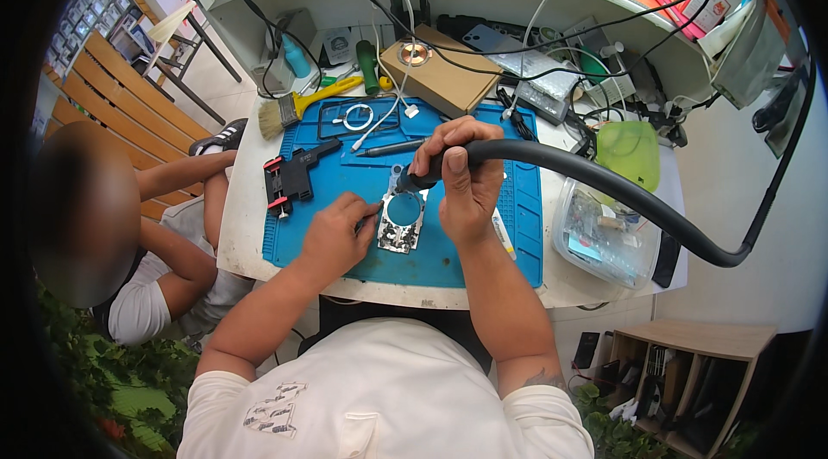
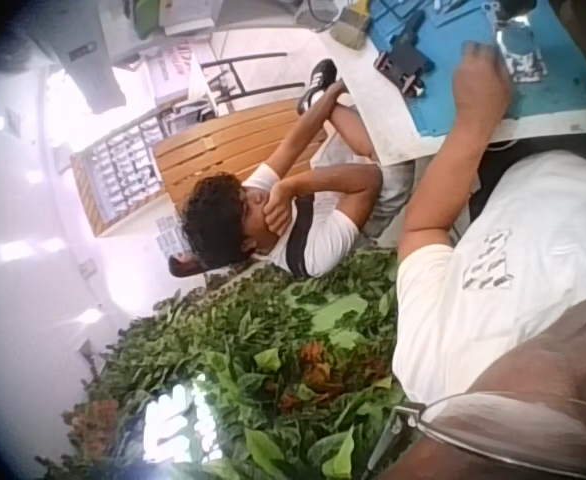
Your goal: The person uses a heat gun to heat a phone component, then uses a screwdriver to work on screws, and handles the component with their hands.
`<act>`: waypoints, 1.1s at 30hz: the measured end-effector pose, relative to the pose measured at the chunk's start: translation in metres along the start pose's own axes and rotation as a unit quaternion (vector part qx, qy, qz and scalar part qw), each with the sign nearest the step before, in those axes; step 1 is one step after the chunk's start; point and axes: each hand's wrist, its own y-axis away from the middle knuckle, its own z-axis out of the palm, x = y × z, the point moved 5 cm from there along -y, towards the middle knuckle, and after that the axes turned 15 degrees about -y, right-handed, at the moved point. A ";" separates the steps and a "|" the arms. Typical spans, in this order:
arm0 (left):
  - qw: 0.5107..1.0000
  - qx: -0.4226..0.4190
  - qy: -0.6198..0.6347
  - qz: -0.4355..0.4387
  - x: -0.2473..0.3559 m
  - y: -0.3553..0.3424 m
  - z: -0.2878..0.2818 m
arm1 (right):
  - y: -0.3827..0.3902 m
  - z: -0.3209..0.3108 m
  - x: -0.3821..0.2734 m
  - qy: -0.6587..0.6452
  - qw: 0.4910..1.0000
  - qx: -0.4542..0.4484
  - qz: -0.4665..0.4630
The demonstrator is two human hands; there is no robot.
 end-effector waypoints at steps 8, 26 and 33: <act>0.994 -0.069 -0.087 0.012 0.001 -0.002 -0.001 | -0.001 -0.001 0.000 -0.003 1.000 0.006 0.004; 0.996 0.002 -0.079 -0.037 0.009 -0.003 0.002 | -0.001 -0.003 -0.001 -0.010 1.000 0.013 -0.001; 0.999 -0.021 -0.046 -0.017 0.006 -0.005 -0.009 | -0.004 -0.005 -0.006 -0.012 1.000 0.004 -0.008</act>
